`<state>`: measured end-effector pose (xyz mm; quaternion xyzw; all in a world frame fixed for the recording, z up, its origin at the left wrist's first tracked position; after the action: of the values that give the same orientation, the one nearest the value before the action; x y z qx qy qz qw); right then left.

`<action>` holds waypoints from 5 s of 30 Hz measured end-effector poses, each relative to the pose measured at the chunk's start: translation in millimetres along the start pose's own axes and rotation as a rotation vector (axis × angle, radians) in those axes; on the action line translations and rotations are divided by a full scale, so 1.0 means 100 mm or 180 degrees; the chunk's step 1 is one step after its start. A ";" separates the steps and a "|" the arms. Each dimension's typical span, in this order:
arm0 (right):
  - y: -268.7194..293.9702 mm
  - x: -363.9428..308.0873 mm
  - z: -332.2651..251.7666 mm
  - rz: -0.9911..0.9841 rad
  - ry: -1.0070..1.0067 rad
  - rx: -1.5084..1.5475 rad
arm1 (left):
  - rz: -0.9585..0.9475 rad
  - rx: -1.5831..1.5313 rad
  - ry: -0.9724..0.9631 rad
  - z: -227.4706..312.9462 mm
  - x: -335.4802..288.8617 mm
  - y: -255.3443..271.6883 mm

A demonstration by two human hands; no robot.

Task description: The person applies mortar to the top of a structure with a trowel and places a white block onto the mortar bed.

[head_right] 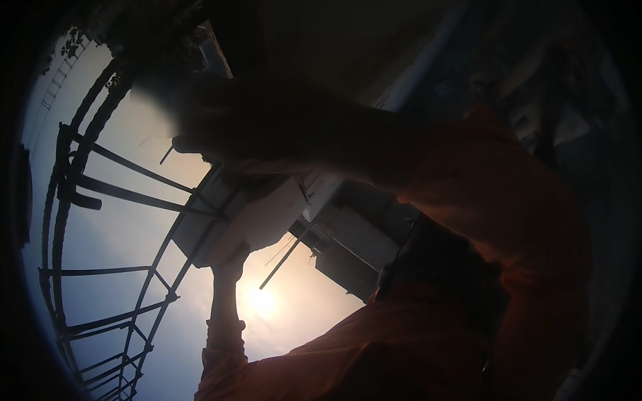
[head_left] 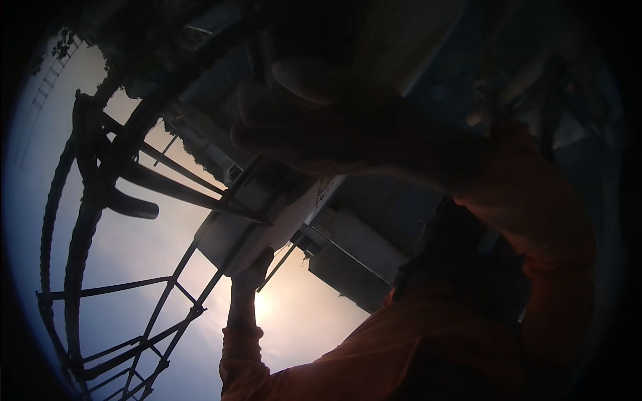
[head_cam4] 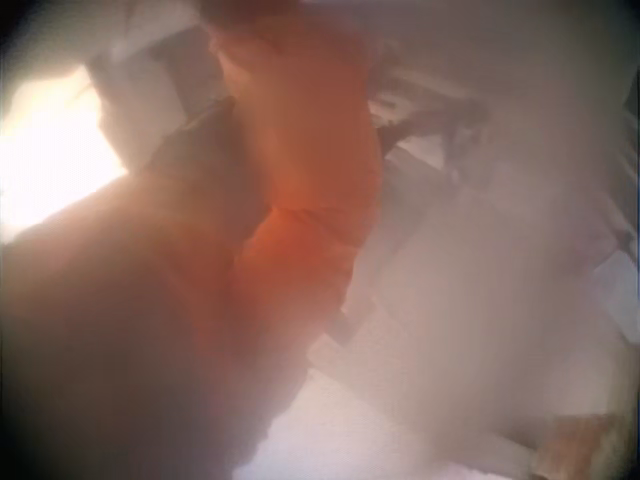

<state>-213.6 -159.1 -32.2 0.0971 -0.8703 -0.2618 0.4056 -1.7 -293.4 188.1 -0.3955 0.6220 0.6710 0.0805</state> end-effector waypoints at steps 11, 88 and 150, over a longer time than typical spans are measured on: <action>0.15 0.15 0.10 -0.0668 0.0293 0.0671 | 0.0127 -0.0309 0.0583 0.15 0.17 0.06; 0.43 0.65 -2.67 -0.3502 0.1030 0.0016 | 0.0824 -0.0796 0.0167 -1.28 -0.62 -0.83; 0.95 -2.77 -0.35 -0.2722 -0.2848 0.1653 | -0.0129 0.0097 0.1214 -1.06 -0.60 -0.79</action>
<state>-2.5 13.7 -144.6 0.4099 -0.8742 -0.1966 -0.1703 131.8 -348.8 173.6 -0.5266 0.6280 0.5726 -0.0193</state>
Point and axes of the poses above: each hand's wrist, its own x-axis towards the middle knuckle, its own y-axis out of the back of the hand, z = x × y, the point moved 5 cm from there along x, towards the middle knuckle, and after that the axes turned 5 degrees about -y, right-handed, at the moved point
